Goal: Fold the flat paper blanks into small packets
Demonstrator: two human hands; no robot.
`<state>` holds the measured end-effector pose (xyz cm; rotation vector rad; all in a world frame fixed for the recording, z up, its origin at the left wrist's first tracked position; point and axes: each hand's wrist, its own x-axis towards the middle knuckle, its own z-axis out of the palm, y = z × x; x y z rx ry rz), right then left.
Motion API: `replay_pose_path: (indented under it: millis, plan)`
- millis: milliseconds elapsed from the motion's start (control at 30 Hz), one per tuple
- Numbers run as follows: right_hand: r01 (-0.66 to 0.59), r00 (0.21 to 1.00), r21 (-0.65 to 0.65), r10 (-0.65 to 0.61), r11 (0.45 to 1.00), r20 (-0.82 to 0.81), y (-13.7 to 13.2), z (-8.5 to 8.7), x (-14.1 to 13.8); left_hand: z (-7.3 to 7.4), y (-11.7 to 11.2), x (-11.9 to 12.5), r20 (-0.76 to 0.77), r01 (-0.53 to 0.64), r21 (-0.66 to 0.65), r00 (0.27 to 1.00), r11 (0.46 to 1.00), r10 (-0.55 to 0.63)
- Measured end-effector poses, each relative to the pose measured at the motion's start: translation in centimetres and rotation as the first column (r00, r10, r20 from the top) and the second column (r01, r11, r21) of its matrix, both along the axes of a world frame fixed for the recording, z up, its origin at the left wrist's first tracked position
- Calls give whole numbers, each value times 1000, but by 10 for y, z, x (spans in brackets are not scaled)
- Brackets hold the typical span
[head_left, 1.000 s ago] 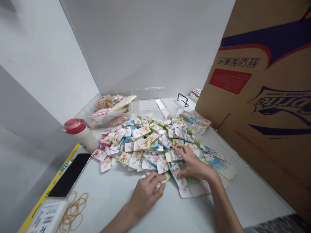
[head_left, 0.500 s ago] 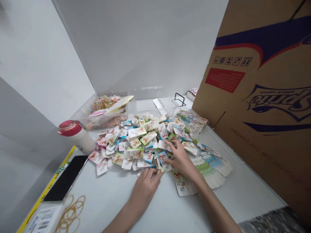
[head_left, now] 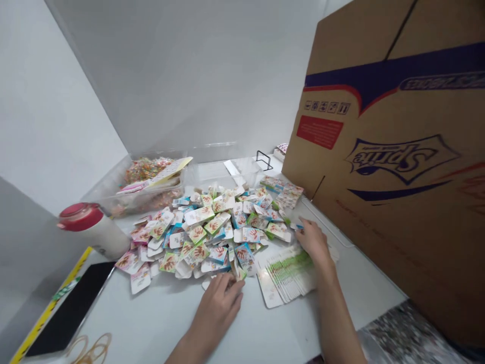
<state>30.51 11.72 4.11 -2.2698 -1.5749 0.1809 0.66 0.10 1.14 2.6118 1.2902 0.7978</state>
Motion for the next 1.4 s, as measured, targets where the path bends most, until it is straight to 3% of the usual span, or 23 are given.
replay_pose_path:
  millis: [67, 167, 267, 367, 400, 467, 533, 600, 700, 800, 867, 933, 1000, 1067, 1167, 1233, 1400]
  plan:
    - [62, 998, -58, -64, 996, -22, -1, -5, 13, -1, 0, 0, 43, 21, 36, 999, 999, -22]
    - [125, 991, 3, -125, 992, -45, -3, -3, 19, -9, 1, -2, 116, 67, 122, 990, 990, -81]
    - [134, 990, 176, -126, 975, -56, -4, 13, 12, -20, 5, -5, 223, 63, 185, 969, 981, -104]
    - [83, 996, 384, -71, 919, -46, -8, 31, -15, -29, 7, -3, 401, 21, 46, 915, 999, -37]
    - [49, 998, 464, -30, 885, -49, -11, 34, -30, -30, 7, -1, 492, -29, -62, 869, 998, 56]
    - [-109, 961, 732, 260, 673, -96, -19, 35, -68, -30, 8, 2, 660, -39, -275, 718, 961, 218]
    - [-266, 842, 821, 536, 506, -57, -30, 30, -113, -27, 11, 2, 786, 40, -405, 525, 913, 326]
    - [-454, 686, 779, 728, 432, -4, -42, 22, -157, -21, 15, -4, 835, 101, -465, 380, 880, 398]
    - [-716, 463, 623, 882, 315, 87, -54, 12, -196, -12, 19, -17, 771, -33, -576, 310, 817, 557]
    - [-805, 177, 570, 984, 166, -37, -53, 9, -197, -5, 17, -20, 707, -224, -614, 271, 757, 654]
    - [-785, 9, 600, 971, 155, -240, -49, 10, -185, -1, 16, -17, 694, -206, -628, 287, 750, 660]
    - [-788, -29, 586, 938, 191, -344, -44, 14, -173, 1, 17, -12, 687, -170, -635, 322, 753, 652]
    - [-780, 21, 566, 916, 266, -401, -41, 17, -165, 3, 19, -9, 693, -145, -638, 322, 756, 646]
    - [-743, 99, 573, 903, 346, -417, -40, 20, -162, 5, 20, -11, 738, -87, -599, 327, 796, 591]
    - [-706, 169, 587, 898, 397, -406, -39, 20, -163, 10, 19, -18, 801, 107, -529, 392, 842, 454]
    - [-705, 186, 585, 901, 401, -393, -39, 18, -163, 13, 18, -22, 817, 229, -528, 401, 818, 415]
    - [-724, 230, 542, 890, 426, -393, -40, 22, -159, 17, 16, -19, 799, 381, -599, 228, 704, 557]
